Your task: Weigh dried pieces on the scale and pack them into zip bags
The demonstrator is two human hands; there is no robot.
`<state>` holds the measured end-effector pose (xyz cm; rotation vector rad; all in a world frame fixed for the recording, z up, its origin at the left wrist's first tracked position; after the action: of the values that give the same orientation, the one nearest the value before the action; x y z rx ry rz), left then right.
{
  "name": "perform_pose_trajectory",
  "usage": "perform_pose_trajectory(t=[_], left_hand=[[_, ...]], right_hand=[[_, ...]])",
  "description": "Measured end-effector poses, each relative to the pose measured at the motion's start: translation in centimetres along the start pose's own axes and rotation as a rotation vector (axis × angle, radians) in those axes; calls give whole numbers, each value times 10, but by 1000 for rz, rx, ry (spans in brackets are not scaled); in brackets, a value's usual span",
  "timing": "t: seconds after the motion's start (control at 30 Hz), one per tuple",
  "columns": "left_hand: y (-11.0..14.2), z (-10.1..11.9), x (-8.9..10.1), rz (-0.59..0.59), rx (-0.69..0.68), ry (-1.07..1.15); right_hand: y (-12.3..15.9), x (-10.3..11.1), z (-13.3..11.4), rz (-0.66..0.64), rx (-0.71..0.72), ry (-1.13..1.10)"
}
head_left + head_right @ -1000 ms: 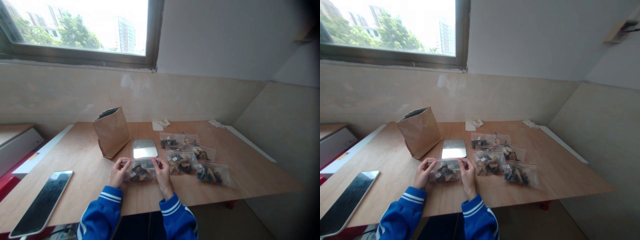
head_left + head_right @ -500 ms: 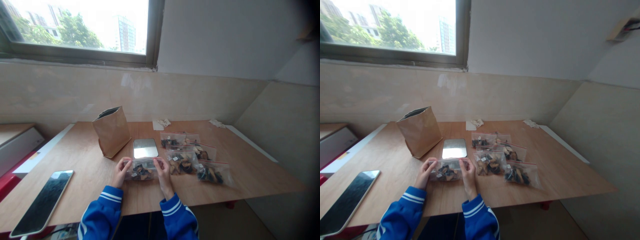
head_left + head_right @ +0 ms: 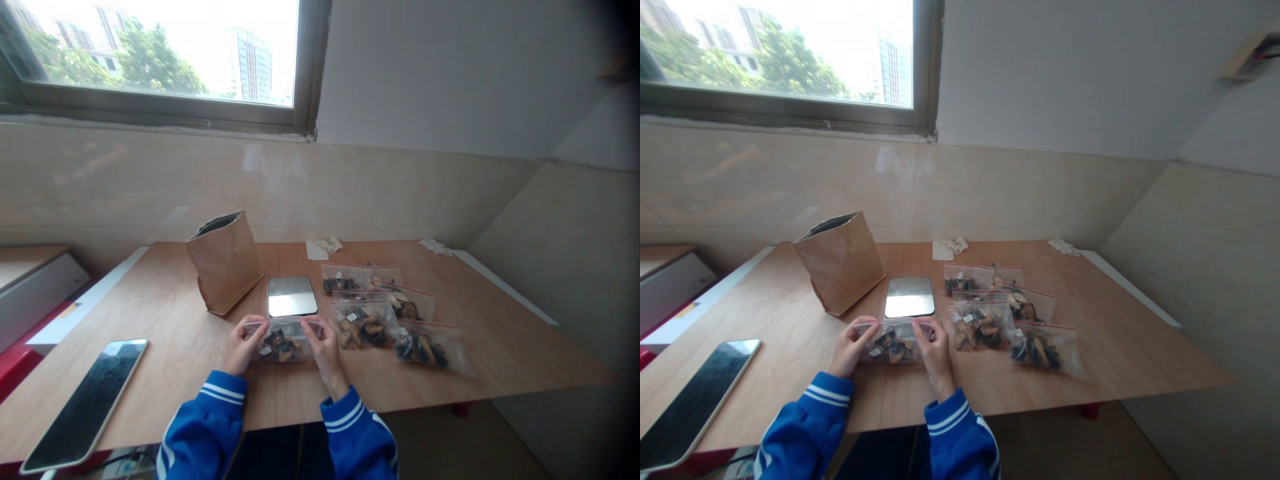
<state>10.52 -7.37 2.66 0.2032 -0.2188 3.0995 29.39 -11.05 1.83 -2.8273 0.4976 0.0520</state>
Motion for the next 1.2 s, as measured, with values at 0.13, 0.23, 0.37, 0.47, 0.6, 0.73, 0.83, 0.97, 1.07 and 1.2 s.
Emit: perform_pose_trajectory(t=[0.13,0.23,0.37,0.47,0.6,0.73,0.83,0.97,1.07,1.2], left_hand=[[1,4,0,10,-4,-11],[2,8,-1,33,-23,-30],[3,11,-1,54,-45,-34],[2,11,-1,59,-46,-13],[3,13,-2,-5,-33,38],[4,16,-3,-60,-19,127],[5,17,-4,-75,34,113],[6,21,-5,-82,72,30],[7,23,-6,-94,78,2],[7,22,-6,-80,67,-3]], right_hand=[[-1,0,1,21,12,1],[-1,0,1,16,9,-15],[-1,-1,1,29,7,-22],[-1,-1,-1,24,2,-32],[-1,-1,-5,10,-17,-63],[1,-2,-8,-76,-53,-127],[3,-3,-9,-123,-54,-157],[3,-4,-9,-124,-34,-131],[2,-5,-8,-103,-6,-106],[1,-6,-7,-87,25,-72]])
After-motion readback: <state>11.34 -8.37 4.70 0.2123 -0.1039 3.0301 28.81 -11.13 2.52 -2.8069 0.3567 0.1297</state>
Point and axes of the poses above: each hand's wrist, its own y-axis away from the middle knuckle, its own x-axis out of the back of the hand, z = x × y, the point moved 1 cm from there along -y, towards the middle knuckle, and after that the axes turned 2 degrees about -y, right-handed, at the moved point
